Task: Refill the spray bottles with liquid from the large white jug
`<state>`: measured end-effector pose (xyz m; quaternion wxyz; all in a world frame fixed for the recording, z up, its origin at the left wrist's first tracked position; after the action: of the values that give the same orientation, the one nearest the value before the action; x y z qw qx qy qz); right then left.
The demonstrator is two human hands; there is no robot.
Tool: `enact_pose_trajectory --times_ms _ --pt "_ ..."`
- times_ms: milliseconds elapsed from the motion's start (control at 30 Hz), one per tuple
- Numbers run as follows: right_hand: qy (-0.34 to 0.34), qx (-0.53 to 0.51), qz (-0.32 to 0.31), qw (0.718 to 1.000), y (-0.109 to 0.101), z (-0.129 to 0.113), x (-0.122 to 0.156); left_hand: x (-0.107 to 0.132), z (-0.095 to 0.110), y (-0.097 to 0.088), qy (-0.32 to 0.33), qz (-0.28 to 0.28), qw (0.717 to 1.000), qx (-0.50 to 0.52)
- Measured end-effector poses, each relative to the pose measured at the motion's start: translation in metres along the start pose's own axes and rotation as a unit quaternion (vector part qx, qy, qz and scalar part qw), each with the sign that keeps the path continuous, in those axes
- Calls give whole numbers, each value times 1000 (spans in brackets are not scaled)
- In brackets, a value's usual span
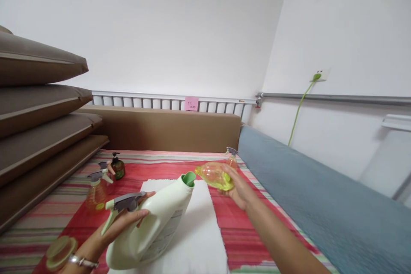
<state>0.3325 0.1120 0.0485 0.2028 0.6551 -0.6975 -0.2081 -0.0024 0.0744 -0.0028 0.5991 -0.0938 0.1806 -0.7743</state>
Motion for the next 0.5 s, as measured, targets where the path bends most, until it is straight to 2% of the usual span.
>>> enact_pose_trajectory --times_ms 200,500 --pt "25 58 6 998 1 2 -4 -2 -3 5 -4 -38 998 -47" --pt "26 136 -13 990 6 -10 -10 -1 3 5 -5 -31 998 -53"
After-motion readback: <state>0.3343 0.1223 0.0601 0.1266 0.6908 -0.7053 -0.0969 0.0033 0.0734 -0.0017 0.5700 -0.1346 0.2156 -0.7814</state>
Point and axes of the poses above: each hand's wrist, its own x-axis away from the middle knuckle, its own y-axis out of the palm, z = x × y, the point moved 7 cm from there along -x, towards the middle knuckle, and after that the axes turned 15 degrees about -x, right-handed, at the moved point
